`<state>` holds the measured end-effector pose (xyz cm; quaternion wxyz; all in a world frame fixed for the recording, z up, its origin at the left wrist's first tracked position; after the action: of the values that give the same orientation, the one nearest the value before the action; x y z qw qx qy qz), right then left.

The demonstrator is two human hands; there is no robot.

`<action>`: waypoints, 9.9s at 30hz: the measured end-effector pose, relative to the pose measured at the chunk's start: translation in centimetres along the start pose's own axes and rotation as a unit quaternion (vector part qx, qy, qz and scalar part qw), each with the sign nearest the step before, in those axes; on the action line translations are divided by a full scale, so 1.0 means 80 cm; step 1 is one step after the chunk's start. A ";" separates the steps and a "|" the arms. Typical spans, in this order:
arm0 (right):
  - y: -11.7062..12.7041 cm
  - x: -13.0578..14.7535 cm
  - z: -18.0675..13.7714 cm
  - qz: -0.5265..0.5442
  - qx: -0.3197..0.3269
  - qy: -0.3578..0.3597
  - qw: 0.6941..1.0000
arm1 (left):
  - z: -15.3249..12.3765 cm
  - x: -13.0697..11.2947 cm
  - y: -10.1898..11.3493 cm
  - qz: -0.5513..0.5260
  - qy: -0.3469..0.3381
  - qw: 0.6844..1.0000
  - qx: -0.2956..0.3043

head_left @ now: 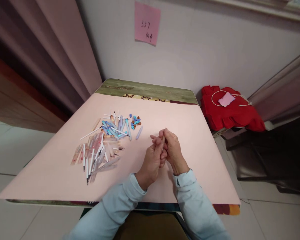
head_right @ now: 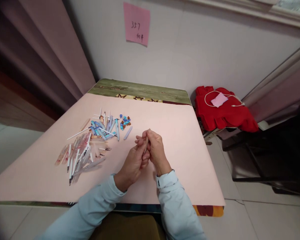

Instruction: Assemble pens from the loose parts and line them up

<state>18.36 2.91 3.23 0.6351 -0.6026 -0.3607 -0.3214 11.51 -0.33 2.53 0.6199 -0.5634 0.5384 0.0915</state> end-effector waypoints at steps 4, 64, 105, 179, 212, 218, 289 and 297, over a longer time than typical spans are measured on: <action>0.011 -0.006 0.001 0.026 -0.041 -0.045 0.998 | 0.000 0.013 -0.003 0.001 0.032 0.999 0.026; 0.002 0.011 0.003 -0.064 0.121 -0.023 0.990 | 0.009 -0.029 0.015 0.049 -0.053 0.996 0.054; 0.001 -0.004 -0.002 -0.085 -0.006 -0.013 0.996 | 0.005 -0.011 0.009 -0.013 -0.029 0.999 0.000; -0.015 -0.067 0.144 -0.627 -0.099 -0.112 0.765 | -0.051 -0.127 0.148 0.097 -0.071 0.983 -0.139; -0.046 0.022 0.037 -0.082 -0.040 -0.017 0.996 | -0.091 -0.110 0.106 0.091 -0.028 0.990 -0.101; -0.047 0.027 0.029 -0.085 -0.037 -0.019 0.996 | -0.094 -0.104 0.096 0.072 -0.019 0.995 -0.069; -0.056 -0.009 -0.035 -0.233 0.031 -0.066 0.970 | -0.033 -0.145 0.084 0.233 -0.117 0.965 -0.032; -0.052 -0.010 -0.042 -0.267 0.010 -0.065 0.961 | -0.008 -0.176 0.083 0.257 -0.178 0.949 -0.053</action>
<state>14.65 -0.78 4.74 0.5072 -0.4977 -0.5521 -0.4361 0.70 8.43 9.53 0.6300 -0.4131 0.5404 0.3748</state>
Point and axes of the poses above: each hand's wrist, its own z-axis towards the middle knuckle, its own y-axis out of the back of the hand, x = y × z, the point moved 6 cm from there along z, towards the middle knuckle, and after that the axes turned 14 degrees about x, right-handed, at the moved point
